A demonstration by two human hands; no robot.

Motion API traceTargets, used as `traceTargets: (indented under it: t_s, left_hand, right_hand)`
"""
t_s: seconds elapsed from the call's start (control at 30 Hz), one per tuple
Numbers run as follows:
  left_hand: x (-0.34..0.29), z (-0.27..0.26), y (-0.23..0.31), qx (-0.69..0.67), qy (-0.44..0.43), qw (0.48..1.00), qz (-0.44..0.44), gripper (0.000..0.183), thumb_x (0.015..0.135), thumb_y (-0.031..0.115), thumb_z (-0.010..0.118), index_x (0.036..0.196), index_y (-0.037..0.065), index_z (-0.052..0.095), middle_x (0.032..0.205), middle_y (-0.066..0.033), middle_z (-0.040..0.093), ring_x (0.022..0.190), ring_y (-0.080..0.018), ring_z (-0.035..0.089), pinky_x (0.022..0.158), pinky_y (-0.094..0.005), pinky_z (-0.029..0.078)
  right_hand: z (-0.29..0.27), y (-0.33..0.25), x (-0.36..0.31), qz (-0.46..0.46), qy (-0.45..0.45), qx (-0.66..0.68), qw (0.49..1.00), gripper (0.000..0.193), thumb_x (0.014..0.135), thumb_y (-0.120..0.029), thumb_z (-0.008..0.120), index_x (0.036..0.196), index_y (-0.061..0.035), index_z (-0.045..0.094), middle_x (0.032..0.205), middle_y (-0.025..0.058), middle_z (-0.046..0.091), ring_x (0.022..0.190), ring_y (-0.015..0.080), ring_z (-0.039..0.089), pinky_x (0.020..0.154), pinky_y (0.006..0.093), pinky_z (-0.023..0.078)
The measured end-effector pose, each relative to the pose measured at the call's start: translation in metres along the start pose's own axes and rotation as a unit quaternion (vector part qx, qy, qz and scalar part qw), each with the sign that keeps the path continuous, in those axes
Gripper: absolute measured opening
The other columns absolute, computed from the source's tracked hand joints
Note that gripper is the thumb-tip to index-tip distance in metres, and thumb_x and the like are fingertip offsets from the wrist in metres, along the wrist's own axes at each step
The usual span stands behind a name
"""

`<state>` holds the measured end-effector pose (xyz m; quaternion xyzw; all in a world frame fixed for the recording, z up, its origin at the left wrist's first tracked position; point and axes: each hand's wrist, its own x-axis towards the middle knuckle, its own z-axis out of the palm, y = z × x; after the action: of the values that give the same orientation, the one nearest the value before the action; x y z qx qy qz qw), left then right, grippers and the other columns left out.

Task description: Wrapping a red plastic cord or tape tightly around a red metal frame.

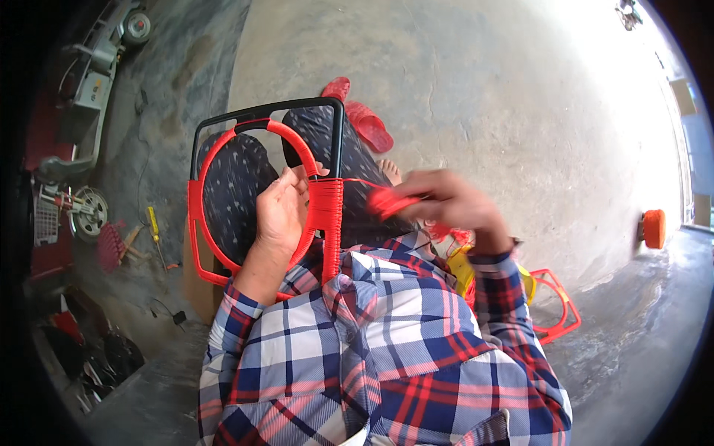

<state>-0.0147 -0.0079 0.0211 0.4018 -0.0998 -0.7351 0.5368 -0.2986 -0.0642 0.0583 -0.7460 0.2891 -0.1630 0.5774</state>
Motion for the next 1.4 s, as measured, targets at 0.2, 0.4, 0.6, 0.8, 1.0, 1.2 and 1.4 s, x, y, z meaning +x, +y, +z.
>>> traceTargets:
  t_s: [0.2,0.4,0.6,0.8,1.0,1.2,1.4]
  left_hand:
    - [0.000,0.002,-0.007,-0.012,-0.010,1.000,-0.017,0.035,0.098,0.029,0.045,0.117,0.000,0.054,0.108,-0.0117,0.062,0.099,-0.0223,0.061,0.087,-0.0376,0.049]
    - [0.002,-0.008,-0.011,-0.008,0.080,0.994,0.070,0.011,0.096,0.013,0.050,0.105,0.008,0.054,0.083,-0.0028,0.055,0.064,-0.0101,0.046,0.061,-0.0238,0.043]
    - [-0.011,0.004,-0.008,0.313,0.090,0.875,0.358,0.006,0.097,0.011,0.050,0.101,0.006,0.050,0.081,0.0002,0.049,0.065,-0.0067,0.042,0.060,-0.0218,0.038]
    - [-0.016,0.009,-0.014,0.466,0.028,0.774,0.428,0.007,0.096,0.008,0.053,0.101,0.003,0.053,0.094,-0.0028,0.052,0.084,-0.0096,0.050,0.077,-0.0250,0.043]
    - [-0.012,0.008,-0.012,0.301,0.022,0.877,0.375,0.013,0.097,0.013,0.051,0.107,0.004,0.051,0.082,-0.0013,0.051,0.066,-0.0047,0.042,0.059,-0.0192,0.036]
    - [-0.006,0.002,-0.007,0.160,0.083,0.951,0.251,0.013,0.096,0.013,0.051,0.107,0.008,0.050,0.074,0.0015,0.048,0.053,-0.0026,0.035,0.046,-0.0190,0.028]
    - [-0.002,0.002,-0.003,0.151,0.136,0.966,0.162,0.020,0.098,0.021,0.049,0.113,0.008,0.050,0.072,0.0015,0.050,0.053,-0.0030,0.036,0.046,-0.0196,0.027]
  right_hand:
    - [0.058,0.018,0.070,0.009,0.115,0.014,0.993,0.075,0.080,-0.006,0.068,0.145,-0.0086,0.031,0.099,0.0119,0.065,0.091,0.0199,0.063,0.080,0.0337,0.050]
    - [0.041,0.028,0.088,-0.020,0.220,0.153,0.963,0.085,0.079,-0.008,0.072,0.148,-0.0067,0.022,0.115,0.0167,0.058,0.108,0.0258,0.059,0.092,0.0364,0.046]
    - [0.059,-0.014,0.092,-0.099,0.277,-0.261,0.919,0.068,0.067,-0.028,0.081,0.126,-0.0084,0.055,0.122,0.0208,0.051,0.117,0.0359,0.047,0.097,0.0425,0.041]
    - [0.062,-0.018,0.088,-0.175,0.198,-0.223,0.938,0.038,0.072,-0.021,0.078,0.107,-0.0102,0.067,0.106,0.0072,0.060,0.099,0.0243,0.056,0.082,0.0341,0.047]
    - [0.050,-0.002,0.083,-0.115,0.252,0.195,0.941,0.017,0.088,-0.010,0.065,0.105,-0.0053,0.066,0.091,0.0065,0.064,0.085,0.0168,0.061,0.077,0.0304,0.048]
    - [0.027,0.013,0.023,0.094,-0.062,-0.080,0.990,0.022,0.083,-0.017,0.071,0.095,0.0009,0.066,0.083,0.0100,0.065,0.075,0.0164,0.061,0.069,0.0293,0.049]
    - [-0.043,0.057,-0.030,-0.086,0.166,0.303,0.935,0.020,0.078,-0.022,0.058,0.083,-0.0026,0.061,0.076,0.0075,0.060,0.070,0.0219,0.056,0.067,0.0346,0.046]
